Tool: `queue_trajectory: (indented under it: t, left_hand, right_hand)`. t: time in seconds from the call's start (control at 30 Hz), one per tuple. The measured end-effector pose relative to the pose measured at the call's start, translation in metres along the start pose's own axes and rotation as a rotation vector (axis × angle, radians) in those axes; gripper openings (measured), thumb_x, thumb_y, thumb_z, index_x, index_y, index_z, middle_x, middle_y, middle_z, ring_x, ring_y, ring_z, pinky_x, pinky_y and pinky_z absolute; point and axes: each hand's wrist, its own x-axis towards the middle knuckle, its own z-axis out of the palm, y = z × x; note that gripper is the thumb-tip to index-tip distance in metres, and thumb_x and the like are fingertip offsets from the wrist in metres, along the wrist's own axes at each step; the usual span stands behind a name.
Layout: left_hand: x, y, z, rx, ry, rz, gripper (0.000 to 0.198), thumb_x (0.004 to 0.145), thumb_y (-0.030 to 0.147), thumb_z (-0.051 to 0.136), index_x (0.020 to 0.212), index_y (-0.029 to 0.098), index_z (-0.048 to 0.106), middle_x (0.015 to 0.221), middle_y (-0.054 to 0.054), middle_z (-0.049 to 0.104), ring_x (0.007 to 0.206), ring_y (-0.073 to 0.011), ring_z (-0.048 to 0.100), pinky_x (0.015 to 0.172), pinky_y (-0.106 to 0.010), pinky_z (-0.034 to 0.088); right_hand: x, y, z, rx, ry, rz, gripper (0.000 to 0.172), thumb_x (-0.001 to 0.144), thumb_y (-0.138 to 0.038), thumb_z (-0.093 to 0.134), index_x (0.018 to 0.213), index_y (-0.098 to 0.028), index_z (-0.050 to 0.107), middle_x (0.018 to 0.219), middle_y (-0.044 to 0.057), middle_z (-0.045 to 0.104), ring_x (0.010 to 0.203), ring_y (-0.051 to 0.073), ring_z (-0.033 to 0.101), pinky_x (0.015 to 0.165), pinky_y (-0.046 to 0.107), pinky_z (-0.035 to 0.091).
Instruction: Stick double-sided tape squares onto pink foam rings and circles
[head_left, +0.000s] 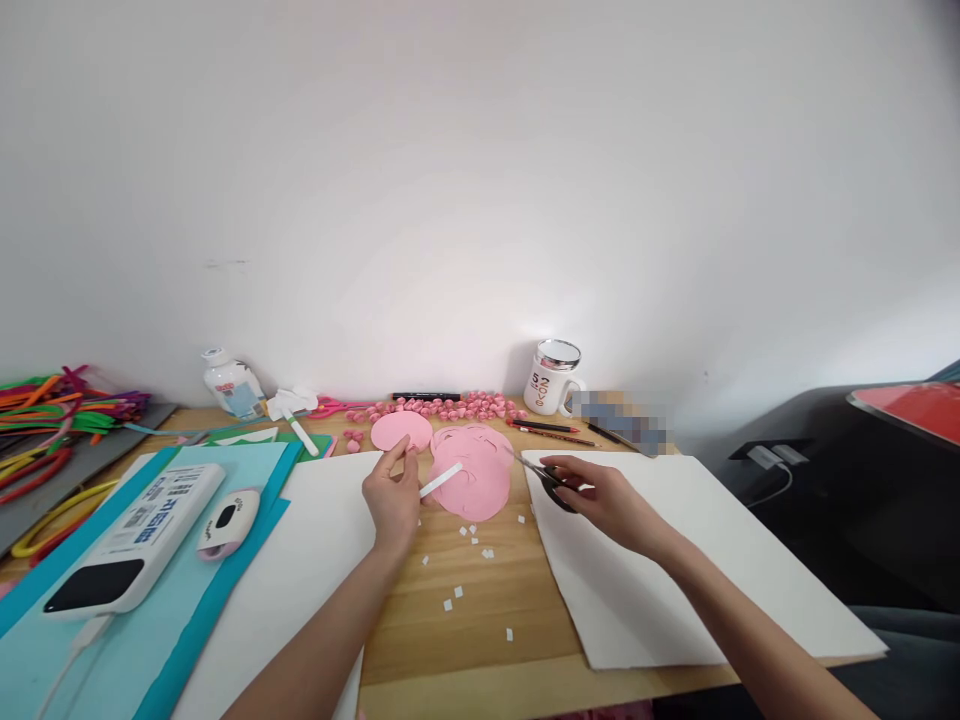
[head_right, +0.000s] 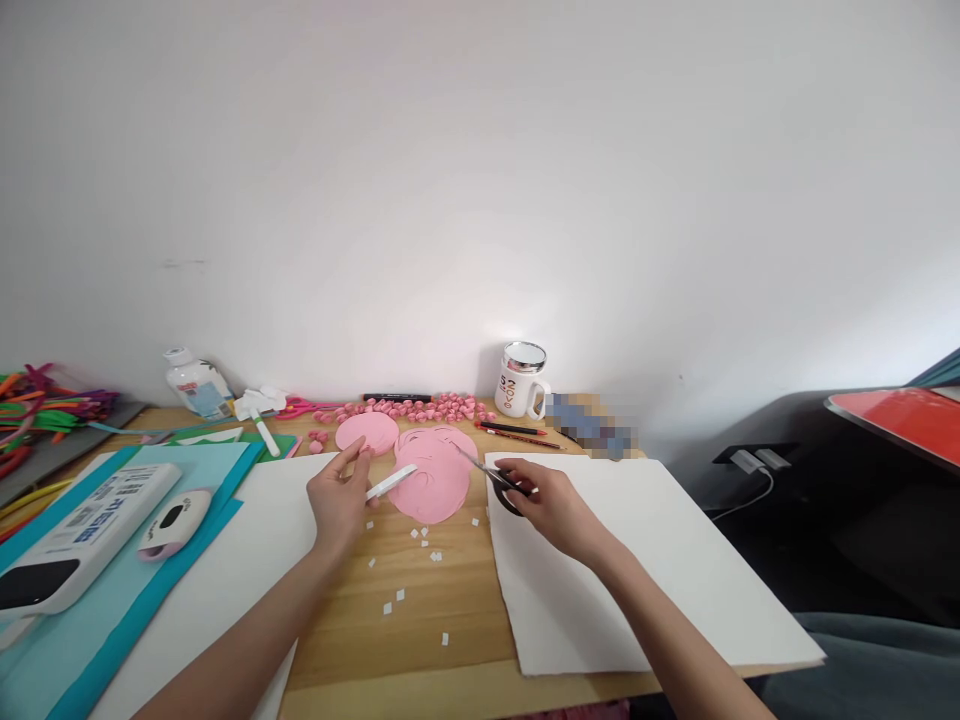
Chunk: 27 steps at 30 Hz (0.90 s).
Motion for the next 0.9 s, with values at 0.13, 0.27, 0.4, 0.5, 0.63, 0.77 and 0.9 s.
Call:
queue_trajectory:
  t: [0.13,0.27,0.4,0.5,0.63,0.77,0.9]
  left_hand:
    - [0.001,-0.001,0.0,-0.033,0.011,-0.034,0.046,0.071,0.036,0.056,0.112,0.015,0.057,0.034,0.009,0.04,0.026,-0.0093,0.041,0.027,-0.019,0.036]
    - [0.001,-0.002,-0.001,-0.033,0.012,-0.032,0.046,0.071,0.036,0.056,0.112,0.014,0.057,0.034,0.008,0.041,0.026,-0.0098,0.044,0.026,-0.018,0.033]
    - [0.001,-0.003,0.0,-0.018,0.017,-0.037,0.045,0.072,0.035,0.056,0.111,0.014,0.057,0.035,0.008,0.043,0.026,-0.01,0.045,0.025,-0.017,0.031]
    - [0.002,-0.004,0.001,-0.018,0.023,-0.04,0.042,0.072,0.033,0.056,0.11,0.014,0.059,0.035,0.008,0.042,0.024,-0.0087,0.041,0.025,-0.018,0.032]
    - [0.001,-0.006,0.002,-0.03,0.011,-0.056,0.043,0.072,0.033,0.056,0.11,0.015,0.058,0.033,0.009,0.04,0.025,-0.0088,0.04,0.025,-0.018,0.033]
    - [0.001,-0.006,0.002,-0.012,-0.004,-0.048,0.043,0.073,0.034,0.054,0.111,0.015,0.058,0.034,0.009,0.041,0.025,-0.0089,0.04,0.025,-0.018,0.032]
    - [0.003,-0.009,0.001,0.04,-0.007,-0.002,0.039,0.073,0.033,0.055,0.107,0.015,0.061,0.041,0.004,0.053,0.03,-0.0105,0.046,0.03,-0.02,0.037]
  right_hand:
    - [0.011,-0.019,0.027,0.346,-0.08,-0.037,0.04,0.07,-0.022,0.055,0.109,-0.021,0.051,0.078,0.001,0.057,0.069,0.013,0.052,0.064,0.028,0.048]
    - [0.014,-0.036,0.051,0.264,-0.076,-0.087,0.043,0.057,-0.027,0.068,0.098,-0.021,0.055,0.072,-0.002,0.052,0.061,0.011,0.046,0.057,0.023,0.044]
    - [0.019,-0.045,0.062,0.184,-0.07,-0.076,0.037,0.059,-0.032,0.066,0.093,-0.02,0.056,0.069,-0.003,0.05,0.061,0.011,0.045,0.055,0.021,0.041]
    - [0.023,-0.048,0.065,0.182,-0.095,-0.055,0.036,0.061,-0.033,0.065,0.094,-0.02,0.054,0.066,-0.003,0.048,0.059,0.01,0.043,0.055,0.02,0.038]
    - [0.026,-0.05,0.066,0.207,-0.121,-0.043,0.032,0.065,-0.032,0.061,0.093,-0.021,0.053,0.063,-0.005,0.045,0.058,0.009,0.04,0.054,0.019,0.035]
    - [0.026,-0.046,0.068,0.207,-0.133,-0.045,0.028,0.064,-0.033,0.062,0.088,-0.02,0.056,0.06,-0.006,0.04,0.055,0.009,0.035,0.05,0.018,0.029]
    - [0.028,-0.042,0.067,0.253,-0.194,-0.034,0.021,0.066,-0.035,0.059,0.078,-0.018,0.057,0.058,-0.006,0.033,0.052,0.008,0.028,0.047,0.018,0.024]
